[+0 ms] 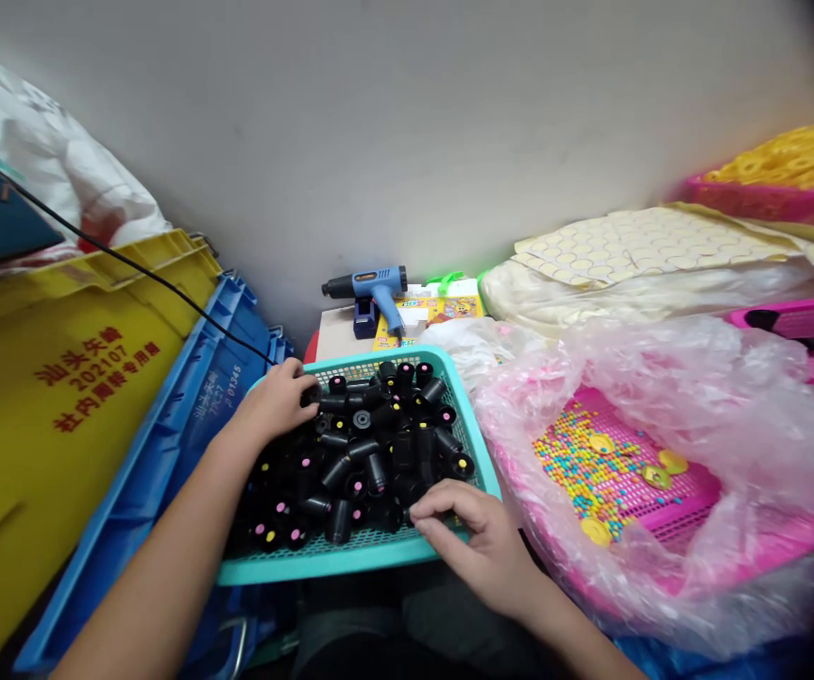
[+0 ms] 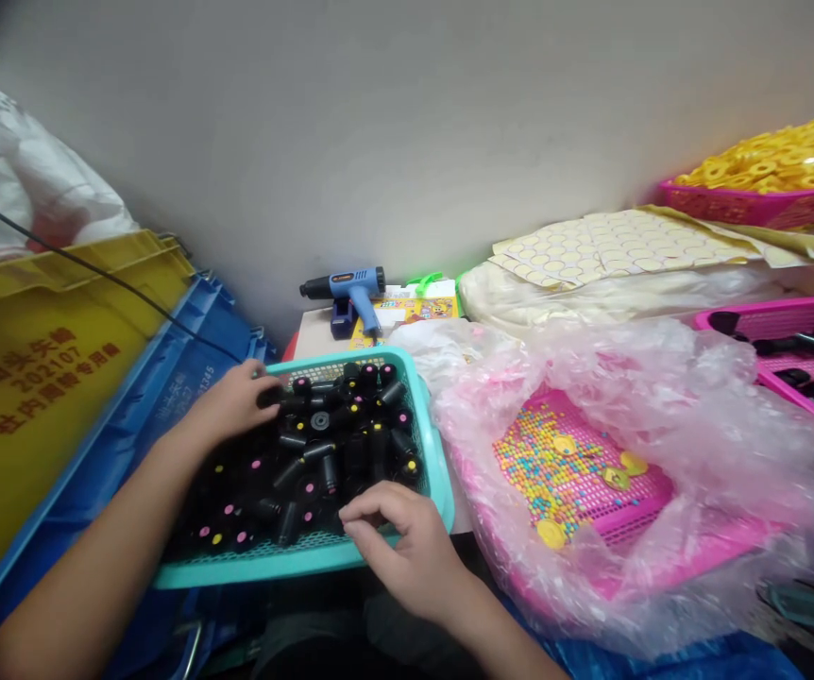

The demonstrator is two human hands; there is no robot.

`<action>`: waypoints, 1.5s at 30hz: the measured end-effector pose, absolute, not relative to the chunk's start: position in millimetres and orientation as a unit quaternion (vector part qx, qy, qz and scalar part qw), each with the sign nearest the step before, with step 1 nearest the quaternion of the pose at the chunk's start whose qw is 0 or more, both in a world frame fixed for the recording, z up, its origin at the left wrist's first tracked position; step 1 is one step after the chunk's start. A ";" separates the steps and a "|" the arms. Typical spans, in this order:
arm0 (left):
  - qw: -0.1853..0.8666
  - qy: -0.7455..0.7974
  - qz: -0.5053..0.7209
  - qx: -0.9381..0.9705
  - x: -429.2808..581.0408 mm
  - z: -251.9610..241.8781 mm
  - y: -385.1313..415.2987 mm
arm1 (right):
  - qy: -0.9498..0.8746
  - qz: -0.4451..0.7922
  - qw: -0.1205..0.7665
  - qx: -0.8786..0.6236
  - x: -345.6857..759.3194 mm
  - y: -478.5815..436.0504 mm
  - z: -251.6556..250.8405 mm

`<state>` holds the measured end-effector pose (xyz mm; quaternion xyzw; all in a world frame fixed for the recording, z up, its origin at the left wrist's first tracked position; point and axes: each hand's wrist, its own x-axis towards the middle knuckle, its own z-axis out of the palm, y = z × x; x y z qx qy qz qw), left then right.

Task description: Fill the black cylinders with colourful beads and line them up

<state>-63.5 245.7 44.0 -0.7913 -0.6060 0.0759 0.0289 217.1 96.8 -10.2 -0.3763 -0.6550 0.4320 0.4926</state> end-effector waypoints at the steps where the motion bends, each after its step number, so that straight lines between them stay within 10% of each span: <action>1: -0.019 -0.626 0.022 -0.780 -68.3 48.2 243.7 | -0.654 0.433 0.495 -0.375 217.3 96.9 -10.3; 6: -0.398 -0.631 -0.274 -0.607 -86.2 62.9 225.0 | -0.658 0.431 0.498 -0.365 218.6 97.2 -9.8; 11: -0.527 -0.600 -0.344 -0.494 -92.1 68.9 207.3 | -0.659 0.428 0.496 -0.369 219.0 96.3 -11.8; 23: -0.025 -0.592 0.135 -0.794 1.4 71.1 259.6 | -0.664 0.416 0.495 -0.375 216.8 96.4 -13.3; 45: -0.297 -0.664 0.144 -0.671 -25.1 136.1 237.7 | -0.672 0.402 0.519 -0.343 217.7 95.1 -17.5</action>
